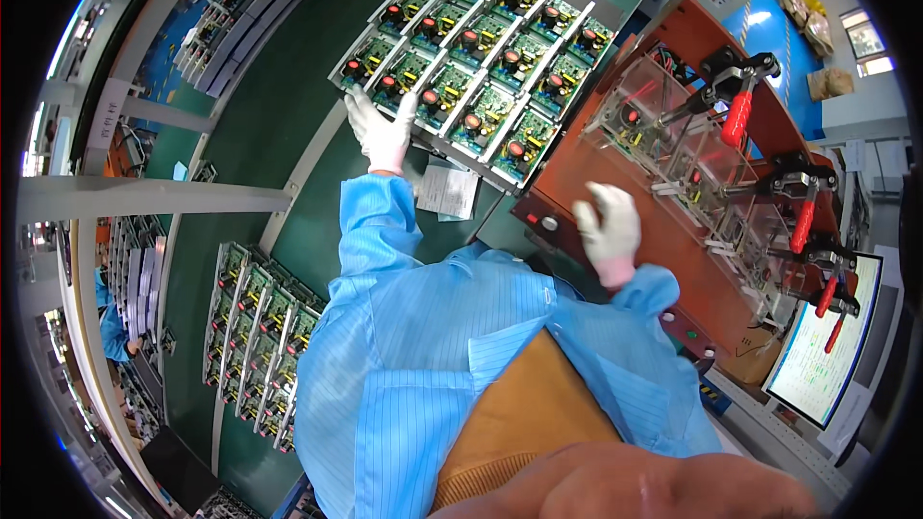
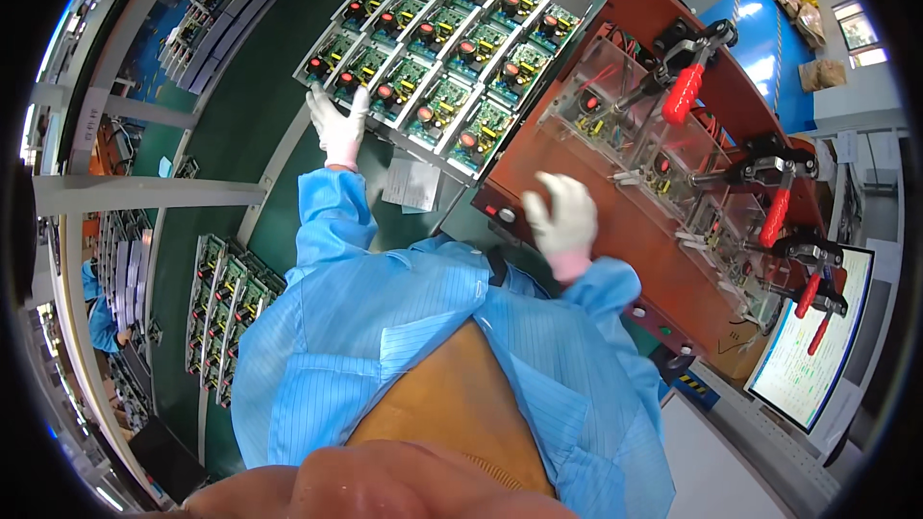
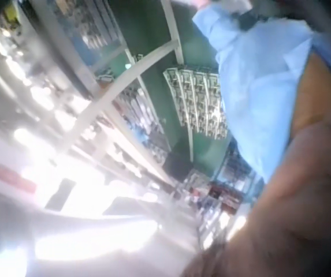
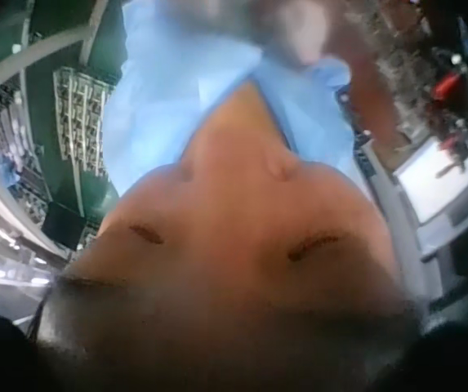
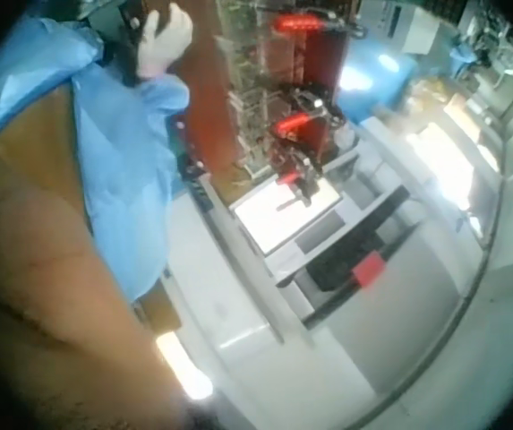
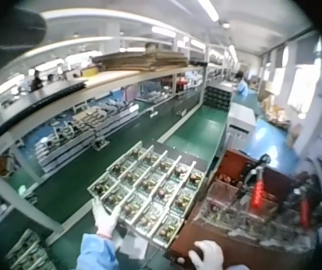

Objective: The person tests circuit boards using a testing fixture and arranges the circuit boards onto trays along the workstation.

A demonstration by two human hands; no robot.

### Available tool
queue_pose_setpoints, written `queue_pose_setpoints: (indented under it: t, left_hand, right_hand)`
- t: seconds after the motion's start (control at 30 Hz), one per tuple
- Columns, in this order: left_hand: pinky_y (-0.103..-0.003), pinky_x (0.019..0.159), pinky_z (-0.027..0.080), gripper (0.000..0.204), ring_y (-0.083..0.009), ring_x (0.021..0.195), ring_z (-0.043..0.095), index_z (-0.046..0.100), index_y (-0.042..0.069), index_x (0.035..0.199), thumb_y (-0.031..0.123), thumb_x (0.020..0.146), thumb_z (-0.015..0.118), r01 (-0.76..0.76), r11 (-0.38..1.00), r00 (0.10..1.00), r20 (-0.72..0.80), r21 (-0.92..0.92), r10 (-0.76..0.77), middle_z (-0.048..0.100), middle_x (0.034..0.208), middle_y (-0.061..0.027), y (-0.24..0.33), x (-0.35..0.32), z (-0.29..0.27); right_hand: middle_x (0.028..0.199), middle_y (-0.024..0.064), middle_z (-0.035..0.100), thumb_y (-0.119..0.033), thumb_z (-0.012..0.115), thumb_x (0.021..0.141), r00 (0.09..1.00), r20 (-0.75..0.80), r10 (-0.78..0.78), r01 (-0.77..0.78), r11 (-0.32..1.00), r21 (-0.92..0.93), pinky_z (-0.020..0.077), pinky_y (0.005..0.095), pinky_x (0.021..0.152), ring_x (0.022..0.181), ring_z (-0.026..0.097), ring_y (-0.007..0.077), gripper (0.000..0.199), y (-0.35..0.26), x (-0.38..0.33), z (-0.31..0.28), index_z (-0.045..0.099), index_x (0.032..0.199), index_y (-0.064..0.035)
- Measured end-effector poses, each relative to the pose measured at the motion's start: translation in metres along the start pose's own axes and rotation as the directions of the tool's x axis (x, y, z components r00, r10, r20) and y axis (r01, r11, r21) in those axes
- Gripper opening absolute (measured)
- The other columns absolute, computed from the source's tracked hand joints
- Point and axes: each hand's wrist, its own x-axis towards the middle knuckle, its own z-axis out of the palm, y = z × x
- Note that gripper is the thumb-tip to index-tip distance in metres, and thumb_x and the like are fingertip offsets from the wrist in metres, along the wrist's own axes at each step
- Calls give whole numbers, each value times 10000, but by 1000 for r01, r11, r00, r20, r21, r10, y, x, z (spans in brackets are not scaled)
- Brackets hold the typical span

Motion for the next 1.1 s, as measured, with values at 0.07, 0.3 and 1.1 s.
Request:
queue_pose_setpoints:
  t: [0.07,0.3,1.1]
  left_hand:
    - [-491,1060,152,947,-427,1279,213,211,32,1372,628,717,547,-76,994,995,74,83,70,181,1392,-279,-3,-4,-1]
    - [-492,1076,71,1051,-439,1279,203,200,-28,1360,677,665,553,-189,965,973,170,184,158,192,1381,-297,-13,-16,8]
    - [-507,1068,53,989,-439,1271,226,210,-119,1319,658,754,443,-148,874,983,164,463,79,254,1336,-336,-3,-12,35]
  right_hand:
    - [1092,130,543,-260,659,696,975,163,-153,145,988,59,423,363,823,951,533,296,451,-30,28,22,554,1093,-72]
    - [1311,196,354,-320,681,651,910,269,-317,370,912,-176,293,456,988,1152,390,364,656,-43,59,99,455,1242,-145]
    - [1288,188,376,-260,674,637,920,179,-348,383,895,-230,312,468,970,1112,420,354,609,-16,66,131,483,1208,-167]
